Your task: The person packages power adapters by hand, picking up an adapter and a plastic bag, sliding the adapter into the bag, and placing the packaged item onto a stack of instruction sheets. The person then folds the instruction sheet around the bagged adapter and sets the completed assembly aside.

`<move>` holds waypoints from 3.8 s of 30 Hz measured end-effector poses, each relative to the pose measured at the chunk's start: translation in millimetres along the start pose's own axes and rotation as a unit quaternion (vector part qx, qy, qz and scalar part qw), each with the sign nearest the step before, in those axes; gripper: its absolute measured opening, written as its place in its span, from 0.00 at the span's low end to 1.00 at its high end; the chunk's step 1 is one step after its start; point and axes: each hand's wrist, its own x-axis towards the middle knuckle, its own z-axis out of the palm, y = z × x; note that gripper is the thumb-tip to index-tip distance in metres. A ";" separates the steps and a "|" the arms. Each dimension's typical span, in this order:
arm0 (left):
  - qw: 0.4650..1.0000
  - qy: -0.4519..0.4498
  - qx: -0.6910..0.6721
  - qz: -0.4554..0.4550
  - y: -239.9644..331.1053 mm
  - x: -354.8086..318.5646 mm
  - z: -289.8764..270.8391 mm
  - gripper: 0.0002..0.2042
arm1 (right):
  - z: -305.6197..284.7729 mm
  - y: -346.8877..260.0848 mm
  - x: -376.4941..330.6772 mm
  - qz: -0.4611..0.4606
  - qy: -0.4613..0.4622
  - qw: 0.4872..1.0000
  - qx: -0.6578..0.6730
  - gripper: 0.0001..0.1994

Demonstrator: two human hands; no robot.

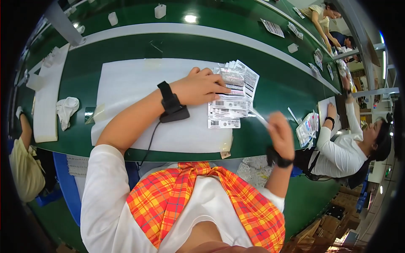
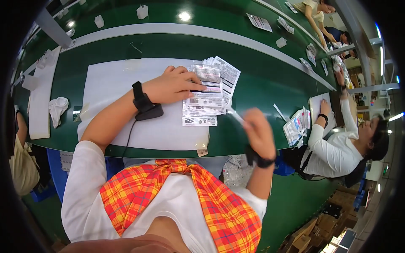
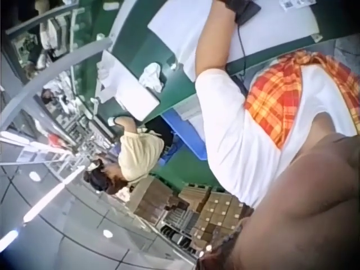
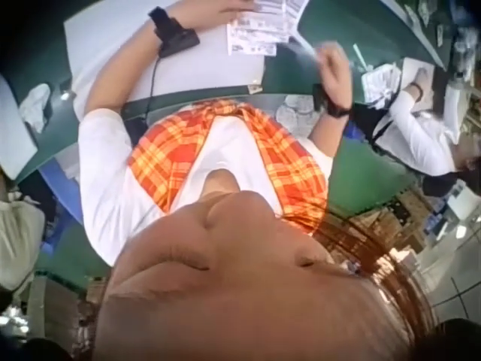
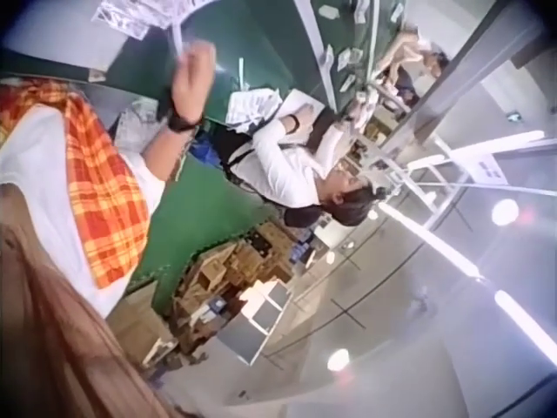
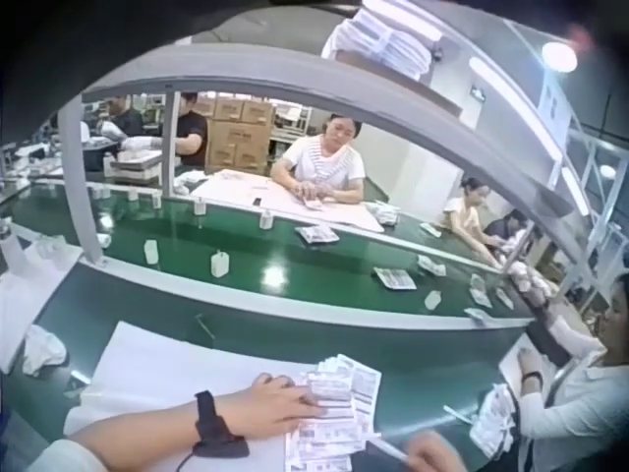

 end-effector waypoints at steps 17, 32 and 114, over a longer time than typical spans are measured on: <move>0.994 0.077 0.077 -0.012 20.4 12.7 -7.0 0.07 | 40.9 -21.1 79.1 0.147 0.039 0.983 -0.107 0.23; 0.973 0.117 0.134 -0.144 -6.7 12.4 -5.4 0.07 | -24.0 59.6 208.5 0.122 0.115 0.981 0.099 0.28; 0.977 0.063 -0.182 -0.093 14.8 23.1 -36.4 0.26 | 63.3 -10.4 115.7 0.136 0.003 0.979 0.152 0.13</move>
